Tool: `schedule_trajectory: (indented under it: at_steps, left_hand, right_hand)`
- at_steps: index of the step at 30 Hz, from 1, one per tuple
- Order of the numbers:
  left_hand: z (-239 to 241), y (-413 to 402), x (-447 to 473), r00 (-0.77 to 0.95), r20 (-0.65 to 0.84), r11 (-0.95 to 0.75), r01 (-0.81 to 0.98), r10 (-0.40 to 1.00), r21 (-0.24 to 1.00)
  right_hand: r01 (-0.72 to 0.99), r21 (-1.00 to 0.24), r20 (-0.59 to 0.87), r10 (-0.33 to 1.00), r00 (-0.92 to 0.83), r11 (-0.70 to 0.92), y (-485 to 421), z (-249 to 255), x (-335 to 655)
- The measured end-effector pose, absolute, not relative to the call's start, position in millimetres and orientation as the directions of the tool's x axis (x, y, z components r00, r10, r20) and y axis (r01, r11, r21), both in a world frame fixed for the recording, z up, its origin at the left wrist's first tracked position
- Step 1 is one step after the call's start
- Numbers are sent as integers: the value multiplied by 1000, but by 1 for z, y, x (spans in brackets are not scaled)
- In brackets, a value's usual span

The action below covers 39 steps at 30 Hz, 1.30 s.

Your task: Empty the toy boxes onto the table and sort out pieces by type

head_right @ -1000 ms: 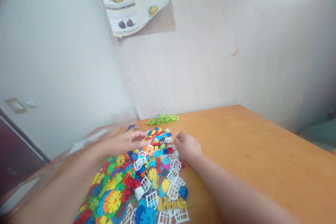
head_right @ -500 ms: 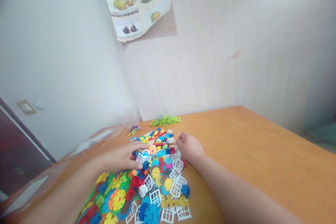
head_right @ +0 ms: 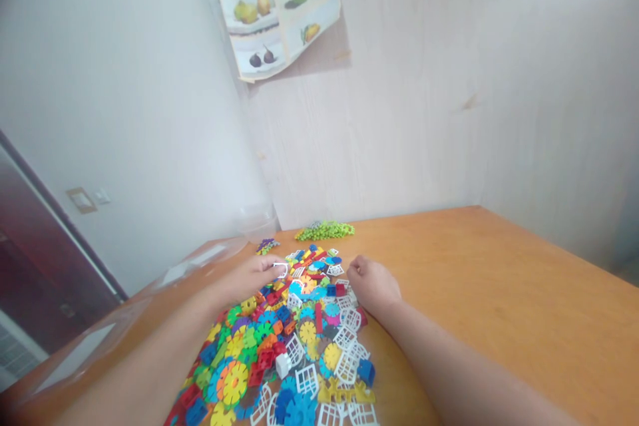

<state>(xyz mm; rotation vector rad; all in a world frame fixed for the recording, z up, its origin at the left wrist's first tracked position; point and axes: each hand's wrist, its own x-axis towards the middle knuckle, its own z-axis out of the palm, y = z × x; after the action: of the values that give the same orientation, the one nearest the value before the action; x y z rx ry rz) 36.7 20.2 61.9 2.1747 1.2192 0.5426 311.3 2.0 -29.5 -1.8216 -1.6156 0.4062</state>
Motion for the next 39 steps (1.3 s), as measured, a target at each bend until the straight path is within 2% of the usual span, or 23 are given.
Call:
schedule_trajectory:
  at_steps: [6, 9, 13, 16, 22, 25, 31, 39]
  left_hand:
    - [69, 7, 37, 482, 41, -333, 539, 875, 774]
    - [72, 3, 35, 440, 41, -309, 559, 897, 769]
    - [76, -4, 29, 422, -27, -291, 669, 906, 683]
    - [74, -12, 26, 484, -27, -376, 712, 874, 594]
    - [53, -18, 28, 590, 147, -592, 696, 794, 406]
    - [49, -17, 32, 594, 181, -613, 692, 784, 381]
    - [52, -11, 37, 498, 193, -514, 659, 845, 549]
    - [48, -5, 32, 393, 84, -295, 514, 916, 805]
  right_hand:
    - [763, -647, 196, 964, 181, -12, 4, -33, 313]
    - [766, -643, 194, 964, 180, -14, 4, -33, 313]
    - [769, -639, 195, 964, 179, -14, 4, -32, 313]
    - [765, -644, 186, 966, 177, -16, 3, -32, 313]
    - [759, -651, 169, 970, 173, -21, 3, -31, 314]
    - [764, -644, 154, 973, 172, -33, 4, -32, 315]
    - [774, -633, 167, 972, 167, -25, 7, -33, 315]
    - [770, -638, 155, 974, 163, -27, 5, -31, 315]
